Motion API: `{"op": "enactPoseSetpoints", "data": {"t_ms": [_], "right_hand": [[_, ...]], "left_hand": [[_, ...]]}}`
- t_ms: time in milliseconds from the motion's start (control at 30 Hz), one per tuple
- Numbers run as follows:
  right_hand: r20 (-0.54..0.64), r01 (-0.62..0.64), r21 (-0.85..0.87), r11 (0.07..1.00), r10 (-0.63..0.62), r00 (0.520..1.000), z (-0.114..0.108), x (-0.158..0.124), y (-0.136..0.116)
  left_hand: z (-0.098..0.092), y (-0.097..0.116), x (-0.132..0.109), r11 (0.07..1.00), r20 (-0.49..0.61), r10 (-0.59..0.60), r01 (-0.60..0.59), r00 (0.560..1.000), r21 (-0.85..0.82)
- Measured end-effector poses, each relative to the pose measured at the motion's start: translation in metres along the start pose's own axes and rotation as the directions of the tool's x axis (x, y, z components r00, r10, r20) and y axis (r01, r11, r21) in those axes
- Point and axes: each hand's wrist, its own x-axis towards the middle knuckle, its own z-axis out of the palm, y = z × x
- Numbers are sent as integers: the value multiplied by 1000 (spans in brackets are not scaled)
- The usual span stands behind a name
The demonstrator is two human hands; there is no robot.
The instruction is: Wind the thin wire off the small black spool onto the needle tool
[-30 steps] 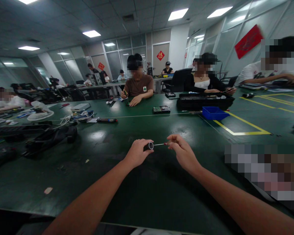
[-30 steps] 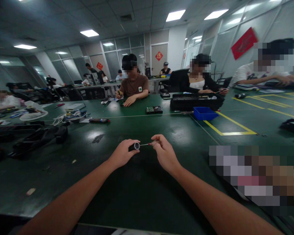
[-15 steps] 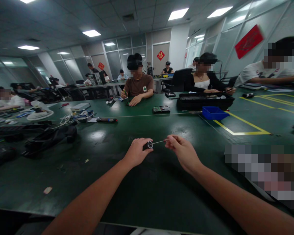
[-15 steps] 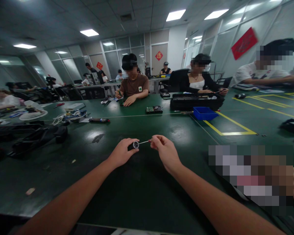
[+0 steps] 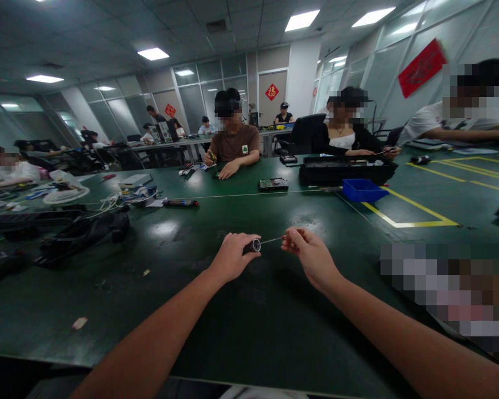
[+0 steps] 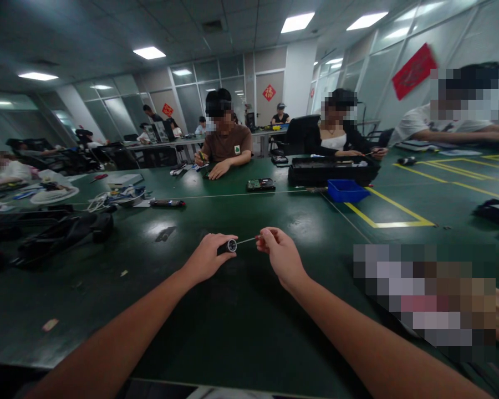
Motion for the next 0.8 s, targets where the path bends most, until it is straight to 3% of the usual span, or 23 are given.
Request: {"op": "enactPoseSetpoints", "data": {"t_ms": [133,300,500,667,800], "right_hand": [[37,108,-190,976,-102,994,0,-6,-11],[68,203,-581,788,-202,977,-2,-15,-27],[211,358,-559,748,-289,934,-2,-18,-24],[151,297,-665,685,-266,952,2,-21,-25],[181,336,-637,694,-289,940,3,-22,-27]], "left_hand": [[1,1,-1,1000,-2,-13,13,1000,-10],[3,-1,-1,998,-7,-54,54,999,-25],[2,0,-2,999,-30,-49,49,998,-6],[5,-1,-2,1000,-19,-22,22,1000,14],[6,-1,-2,1000,-14,-22,22,1000,22]]}}
